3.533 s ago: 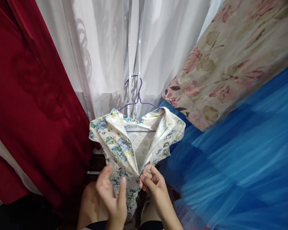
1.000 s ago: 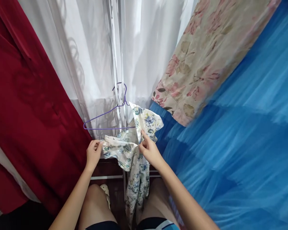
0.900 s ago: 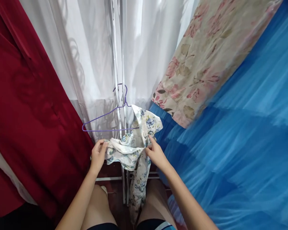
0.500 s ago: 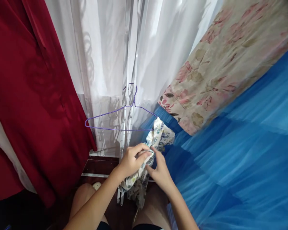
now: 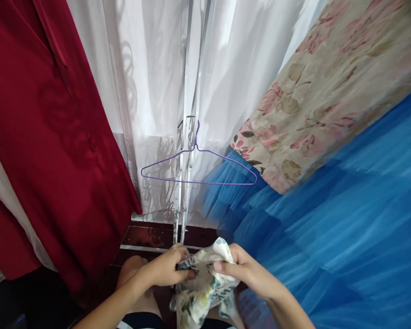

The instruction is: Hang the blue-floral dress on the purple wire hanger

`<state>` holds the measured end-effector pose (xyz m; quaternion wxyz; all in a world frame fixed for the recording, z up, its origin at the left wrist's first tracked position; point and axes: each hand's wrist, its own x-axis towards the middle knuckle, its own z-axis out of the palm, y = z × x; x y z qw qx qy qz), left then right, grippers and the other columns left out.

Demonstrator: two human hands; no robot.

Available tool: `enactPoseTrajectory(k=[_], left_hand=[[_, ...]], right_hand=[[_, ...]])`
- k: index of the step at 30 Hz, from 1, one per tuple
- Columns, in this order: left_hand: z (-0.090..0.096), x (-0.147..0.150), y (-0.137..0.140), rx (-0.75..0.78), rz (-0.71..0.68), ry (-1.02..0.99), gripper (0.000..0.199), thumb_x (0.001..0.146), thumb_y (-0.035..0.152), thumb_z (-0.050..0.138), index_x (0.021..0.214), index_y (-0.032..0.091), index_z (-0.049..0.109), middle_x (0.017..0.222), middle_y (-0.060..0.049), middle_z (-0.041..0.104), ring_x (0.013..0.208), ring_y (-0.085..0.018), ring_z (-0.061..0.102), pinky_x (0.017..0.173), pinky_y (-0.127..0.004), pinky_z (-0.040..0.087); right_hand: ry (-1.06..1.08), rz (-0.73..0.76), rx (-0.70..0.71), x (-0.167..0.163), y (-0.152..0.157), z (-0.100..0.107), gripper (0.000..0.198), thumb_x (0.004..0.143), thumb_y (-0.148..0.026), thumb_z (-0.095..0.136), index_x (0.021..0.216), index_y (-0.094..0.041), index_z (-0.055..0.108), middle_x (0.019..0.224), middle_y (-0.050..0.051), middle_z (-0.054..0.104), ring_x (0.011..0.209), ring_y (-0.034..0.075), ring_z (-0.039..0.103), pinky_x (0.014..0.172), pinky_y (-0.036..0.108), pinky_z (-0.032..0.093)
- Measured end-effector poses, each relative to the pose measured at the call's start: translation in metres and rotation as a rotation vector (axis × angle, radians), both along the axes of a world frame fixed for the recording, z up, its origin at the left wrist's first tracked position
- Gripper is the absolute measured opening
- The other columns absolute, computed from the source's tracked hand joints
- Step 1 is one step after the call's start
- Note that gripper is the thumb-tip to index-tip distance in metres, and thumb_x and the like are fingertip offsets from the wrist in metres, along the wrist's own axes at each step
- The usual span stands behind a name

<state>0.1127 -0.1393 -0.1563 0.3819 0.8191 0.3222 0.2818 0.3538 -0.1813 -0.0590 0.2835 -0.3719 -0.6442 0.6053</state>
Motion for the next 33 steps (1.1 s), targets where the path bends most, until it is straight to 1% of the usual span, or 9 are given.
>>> enactPoseTrajectory(k=[3, 6, 10, 13, 19, 24, 27, 30, 33], left_hand=[[-0.005, -0.047, 0.020, 0.140, 0.036, 0.183, 0.030, 0.079, 0.050, 0.073, 0.074, 0.020, 0.070, 0.092, -0.008, 0.065, 0.103, -0.026, 0.057, 0.097, -0.037, 0.044], [0.009, -0.103, 0.050, 0.258, 0.125, 0.295, 0.021, 0.081, 0.039, 0.070, 0.069, 0.022, 0.071, 0.086, -0.005, 0.067, 0.095, -0.024, 0.059, 0.106, -0.043, 0.035], [0.049, -0.163, 0.080, 0.378, 0.347, 0.421, 0.018, 0.085, 0.029, 0.058, 0.085, 0.025, 0.075, 0.099, -0.006, 0.069, 0.101, -0.025, 0.058, 0.104, -0.043, 0.035], [0.087, -0.181, 0.090, 0.477, 0.452, 0.425, 0.027, 0.091, 0.034, 0.051, 0.103, 0.026, 0.073, 0.116, -0.007, 0.068, 0.114, -0.028, 0.056, 0.104, -0.044, 0.036], [0.148, -0.161, 0.092, 0.557, 0.489, 0.163, 0.030, 0.098, 0.037, 0.042, 0.099, 0.020, 0.066, 0.109, -0.007, 0.069, 0.104, -0.024, 0.061, 0.095, -0.033, 0.043], [0.180, -0.113, 0.088, 0.636, 0.590, 0.101, 0.024, 0.097, 0.038, 0.048, 0.085, 0.019, 0.058, 0.088, -0.004, 0.064, 0.083, -0.020, 0.060, 0.077, -0.028, 0.045], [0.191, -0.079, 0.092, 0.721, 0.641, 0.099, 0.012, 0.091, 0.032, 0.060, 0.094, 0.020, 0.060, 0.092, -0.003, 0.065, 0.086, -0.020, 0.061, 0.077, -0.028, 0.045], [0.195, -0.056, 0.098, 0.825, 0.667, 0.054, 0.025, 0.086, 0.021, 0.063, 0.111, 0.021, 0.061, 0.104, -0.004, 0.064, 0.095, -0.020, 0.063, 0.083, -0.028, 0.046], [0.192, -0.048, 0.102, 0.868, 0.679, 0.006, 0.020, 0.089, 0.022, 0.059, 0.108, 0.021, 0.067, 0.099, -0.004, 0.063, 0.088, -0.018, 0.063, 0.079, -0.027, 0.046]], right_hand=[[-0.034, 0.028, -0.034, 0.014, 0.008, 0.007, 0.044, 0.085, -0.049, 0.068, 0.058, -0.016, 0.055, 0.057, -0.002, 0.040, 0.055, 0.010, 0.028, 0.053, 0.026, 0.024], [-0.033, -0.033, -0.022, 0.020, 0.021, 0.015, 0.040, 0.085, -0.050, 0.068, 0.066, -0.015, 0.061, 0.062, 0.000, 0.051, 0.056, 0.012, 0.037, 0.055, 0.026, 0.029], [-0.069, -0.135, 0.172, 0.008, 0.045, 0.023, 0.040, 0.087, -0.051, 0.064, 0.068, -0.016, 0.058, 0.059, -0.002, 0.046, 0.055, 0.010, 0.031, 0.053, 0.026, 0.025], [-0.073, -0.215, 0.329, -0.006, 0.069, 0.027, 0.037, 0.089, -0.048, 0.062, 0.071, -0.016, 0.058, 0.059, -0.003, 0.045, 0.054, 0.010, 0.032, 0.052, 0.025, 0.025], [-0.195, -0.477, 0.690, -0.007, 0.127, 0.044, 0.027, 0.087, -0.036, 0.058, 0.101, -0.016, 0.067, 0.084, 0.005, 0.068, 0.074, 0.020, 0.058, 0.065, 0.028, 0.041], [-0.493, -0.459, 0.816, -0.010, 0.147, 0.044, 0.028, 0.090, -0.034, 0.052, 0.069, -0.018, 0.061, 0.058, 0.001, 0.056, 0.056, 0.017, 0.050, 0.055, 0.028, 0.031], [-0.500, -0.451, 0.842, -0.020, 0.136, 0.034, 0.024, 0.089, -0.030, 0.051, 0.073, -0.019, 0.065, 0.061, 0.002, 0.059, 0.060, 0.018, 0.053, 0.058, 0.027, 0.035], [-0.469, -0.517, 0.895, -0.014, 0.120, 0.024, 0.031, 0.090, -0.025, 0.047, 0.110, -0.020, 0.070, 0.070, 0.003, 0.065, 0.061, 0.018, 0.056, 0.061, 0.027, 0.040], [-0.403, -0.754, 0.983, 0.016, 0.113, 0.022, 0.064, 0.087, -0.024, 0.049, 0.150, -0.017, 0.042, 0.064, -0.002, 0.057, 0.051, 0.016, 0.047, 0.056, 0.027, 0.039]])
